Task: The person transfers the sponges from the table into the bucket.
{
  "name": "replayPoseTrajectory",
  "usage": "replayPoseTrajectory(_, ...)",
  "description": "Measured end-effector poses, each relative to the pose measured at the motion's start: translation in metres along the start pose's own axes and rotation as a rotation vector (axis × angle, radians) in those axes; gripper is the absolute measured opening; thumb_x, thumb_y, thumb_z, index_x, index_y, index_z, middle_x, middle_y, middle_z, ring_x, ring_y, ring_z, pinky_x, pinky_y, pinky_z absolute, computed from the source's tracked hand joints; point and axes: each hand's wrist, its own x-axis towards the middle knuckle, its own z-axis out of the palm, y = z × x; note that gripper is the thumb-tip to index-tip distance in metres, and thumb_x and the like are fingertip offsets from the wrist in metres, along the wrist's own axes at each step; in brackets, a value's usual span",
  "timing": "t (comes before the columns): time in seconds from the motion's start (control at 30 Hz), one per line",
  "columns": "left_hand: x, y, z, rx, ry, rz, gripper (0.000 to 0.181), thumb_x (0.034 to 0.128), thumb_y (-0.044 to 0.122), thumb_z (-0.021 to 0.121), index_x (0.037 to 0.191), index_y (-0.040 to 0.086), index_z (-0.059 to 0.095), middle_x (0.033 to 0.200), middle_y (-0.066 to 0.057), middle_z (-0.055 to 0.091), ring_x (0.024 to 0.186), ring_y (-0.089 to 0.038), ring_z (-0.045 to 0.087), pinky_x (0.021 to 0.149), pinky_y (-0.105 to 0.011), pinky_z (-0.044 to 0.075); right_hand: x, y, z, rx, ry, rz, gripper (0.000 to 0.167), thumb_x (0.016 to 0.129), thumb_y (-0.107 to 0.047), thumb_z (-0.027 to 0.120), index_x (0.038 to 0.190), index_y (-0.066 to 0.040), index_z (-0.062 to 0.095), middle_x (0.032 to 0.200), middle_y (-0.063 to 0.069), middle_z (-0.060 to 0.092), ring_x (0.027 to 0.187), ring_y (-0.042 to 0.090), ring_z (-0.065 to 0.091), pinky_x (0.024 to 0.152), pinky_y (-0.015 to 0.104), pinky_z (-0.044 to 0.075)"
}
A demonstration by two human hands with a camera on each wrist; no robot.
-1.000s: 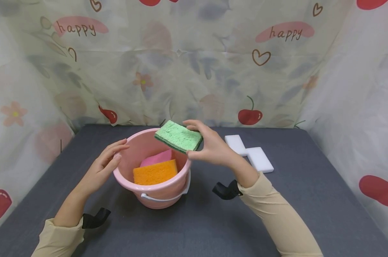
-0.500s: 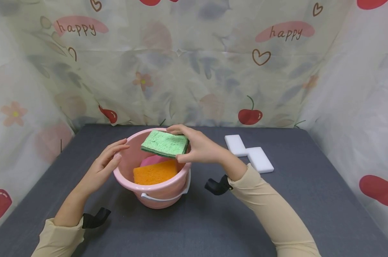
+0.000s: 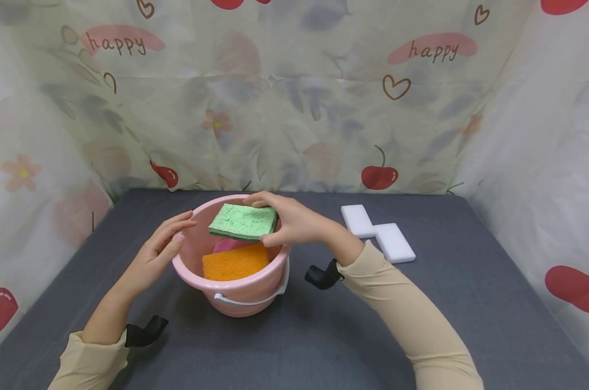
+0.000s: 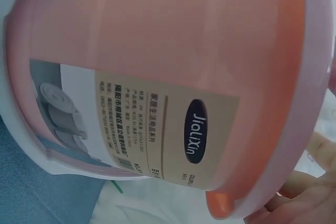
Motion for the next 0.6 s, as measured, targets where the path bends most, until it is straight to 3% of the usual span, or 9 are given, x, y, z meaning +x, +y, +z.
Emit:
replayPoseTrajectory(0.37,-0.001,0.0,0.0,0.007,0.003,0.0,0.034,0.097,0.016,0.045,0.13,0.007,0.051,0.15,-0.006,0.032,0.133,-0.024,0.032,0.096,-0.004,0.029,0.008,0.002,0.002,-0.038,-0.026,-0.002,0.063,0.076,-0.01,0.064,0.135,-0.011,0.042,0.135,0.005,0.052,0.108,0.017,0.05,0.088,0.03,0.043)
replayPoseTrajectory(0.6,-0.001,0.0,0.0,0.002,-0.001,0.004,0.034,0.0973,0.016,0.045,0.13,0.007,0.051,0.15,-0.006,0.031,0.134,-0.023,0.031,0.096,-0.003,0.029,0.013,0.003,0.005,-0.07,-0.035,-0.056,0.06,0.076,-0.009,0.064,0.133,-0.007,0.044,0.132,0.006,0.052,0.107,0.017,0.05,0.09,0.031,0.043)
